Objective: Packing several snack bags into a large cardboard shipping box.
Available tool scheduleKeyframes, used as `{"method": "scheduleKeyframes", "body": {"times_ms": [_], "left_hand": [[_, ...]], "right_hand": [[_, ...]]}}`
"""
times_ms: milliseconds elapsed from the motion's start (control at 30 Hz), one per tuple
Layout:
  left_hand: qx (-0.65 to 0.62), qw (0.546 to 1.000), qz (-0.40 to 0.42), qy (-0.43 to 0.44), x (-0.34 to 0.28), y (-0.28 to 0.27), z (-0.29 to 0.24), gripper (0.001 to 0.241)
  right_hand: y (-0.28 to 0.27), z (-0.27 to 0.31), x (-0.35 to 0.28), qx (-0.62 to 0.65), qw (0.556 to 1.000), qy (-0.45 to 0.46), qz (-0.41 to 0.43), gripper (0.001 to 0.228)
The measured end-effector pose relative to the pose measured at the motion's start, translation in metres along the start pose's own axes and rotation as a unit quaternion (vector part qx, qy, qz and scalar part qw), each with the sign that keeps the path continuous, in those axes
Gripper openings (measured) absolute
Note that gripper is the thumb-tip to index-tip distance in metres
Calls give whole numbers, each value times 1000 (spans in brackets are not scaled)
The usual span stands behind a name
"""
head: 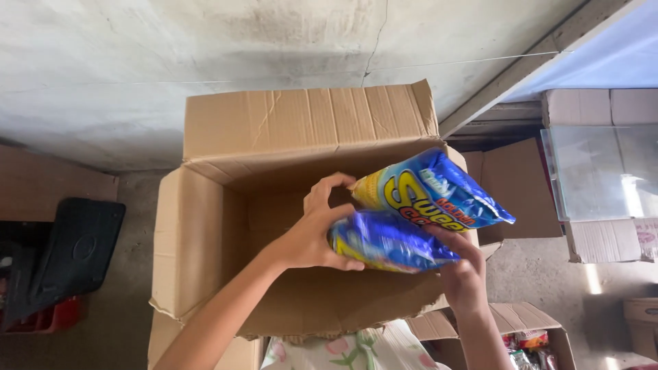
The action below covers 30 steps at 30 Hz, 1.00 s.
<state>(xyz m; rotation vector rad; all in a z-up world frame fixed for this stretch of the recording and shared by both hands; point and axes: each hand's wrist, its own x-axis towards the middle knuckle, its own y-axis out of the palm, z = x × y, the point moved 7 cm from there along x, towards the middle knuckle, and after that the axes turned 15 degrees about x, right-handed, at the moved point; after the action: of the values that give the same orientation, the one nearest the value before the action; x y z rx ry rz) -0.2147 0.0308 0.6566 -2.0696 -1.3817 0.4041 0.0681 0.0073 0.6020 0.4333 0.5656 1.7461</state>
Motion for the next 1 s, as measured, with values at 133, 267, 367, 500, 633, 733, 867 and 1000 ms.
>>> {"method": "scheduleKeyframes", "body": {"times_ms": [133,267,367,500,633,733,867,1000], "left_hand": [[79,984,-22,155,9,8,-43,48],[21,993,-28,114,5,38,-15,51],[73,986,-75,132,-5,25,-22,49],[152,981,-51,108,-12,15,-24,47],[286,951,26,118,-19,20,-30,38],[275,955,21,112,-33,19,-14,34],[197,976,-40,85,-66,-23,8,35],[176,977,-118,-7,-106,-62,40,40]], "right_hand": [[-11,-4,-11,80,995,19,53,85],[-32,7,0,-29,986,129,103,87],[-18,41,17,-117,988,67,77,79],[68,97,35,-320,932,-128,110,57],[172,79,60,-618,732,-144,248,78],[176,21,83,-609,728,-26,313,77],[126,-57,133,-669,685,94,273,59],[2,-168,169,-699,640,201,248,60]]}}
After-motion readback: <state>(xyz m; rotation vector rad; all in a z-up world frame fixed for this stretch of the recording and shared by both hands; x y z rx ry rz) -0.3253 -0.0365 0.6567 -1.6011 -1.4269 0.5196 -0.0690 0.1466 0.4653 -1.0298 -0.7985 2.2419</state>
